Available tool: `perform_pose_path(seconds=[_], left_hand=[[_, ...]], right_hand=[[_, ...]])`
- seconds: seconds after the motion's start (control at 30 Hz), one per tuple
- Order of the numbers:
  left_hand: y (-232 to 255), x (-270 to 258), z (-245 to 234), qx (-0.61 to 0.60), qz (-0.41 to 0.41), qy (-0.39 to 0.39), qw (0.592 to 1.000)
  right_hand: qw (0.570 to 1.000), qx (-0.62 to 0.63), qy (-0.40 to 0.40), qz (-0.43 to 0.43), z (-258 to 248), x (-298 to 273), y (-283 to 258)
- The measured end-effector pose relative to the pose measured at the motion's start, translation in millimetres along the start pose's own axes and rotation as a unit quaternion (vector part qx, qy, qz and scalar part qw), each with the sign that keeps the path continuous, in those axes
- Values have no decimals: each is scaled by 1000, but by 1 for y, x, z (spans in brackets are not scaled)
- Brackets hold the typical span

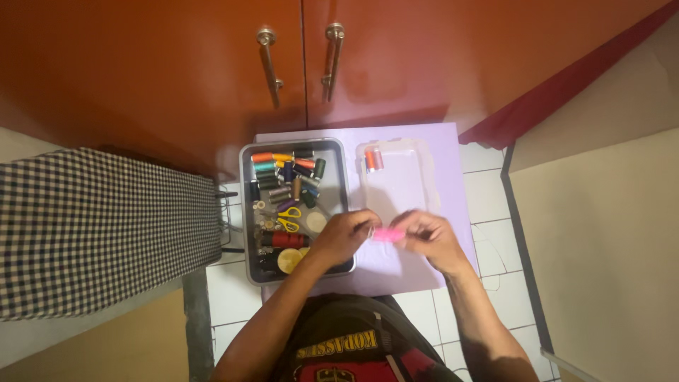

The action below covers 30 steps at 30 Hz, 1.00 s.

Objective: The person picks up thread spools from a tray and places them into a small plastic container one at a time.

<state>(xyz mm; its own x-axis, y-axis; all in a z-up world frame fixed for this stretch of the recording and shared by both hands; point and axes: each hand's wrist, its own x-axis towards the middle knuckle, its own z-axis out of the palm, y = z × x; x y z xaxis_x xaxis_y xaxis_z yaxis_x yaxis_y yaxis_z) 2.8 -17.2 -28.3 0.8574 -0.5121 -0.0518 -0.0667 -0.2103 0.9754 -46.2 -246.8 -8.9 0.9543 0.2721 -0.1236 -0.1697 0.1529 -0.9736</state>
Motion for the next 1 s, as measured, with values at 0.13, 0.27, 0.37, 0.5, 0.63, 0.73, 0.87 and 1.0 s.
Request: perform_pose_path(seconds=[0.13,0.27,0.37,0.5,0.63,0.73,0.87,1.0], left_hand=[[2,-9,8,2,-32,-47,998],[-7,-7,0,-3,8,10,1000],[-16,-9,-10,-5,-10,68,998],[-35,-18,-12,-3,-137,86,987],[-69,-32,-4,-11,-88,138,986],[-98,-44,-4,3,-107,157,982],[-121,-57,-9,33,-144,178,973],[-133,-65,-12,0,-222,179,958]], right_hand=[[978,-110,175,2,-3,18,7],[922,-311,207,98,-32,25,37],[926,-243,283,60,-76,54,88],[916,-119,383,36,-111,106,154],[877,-145,442,123,-118,152,191],[831,-263,456,179,-124,173,224],[824,-305,468,93,-125,185,247],[821,-328,454,109,-123,186,251]])
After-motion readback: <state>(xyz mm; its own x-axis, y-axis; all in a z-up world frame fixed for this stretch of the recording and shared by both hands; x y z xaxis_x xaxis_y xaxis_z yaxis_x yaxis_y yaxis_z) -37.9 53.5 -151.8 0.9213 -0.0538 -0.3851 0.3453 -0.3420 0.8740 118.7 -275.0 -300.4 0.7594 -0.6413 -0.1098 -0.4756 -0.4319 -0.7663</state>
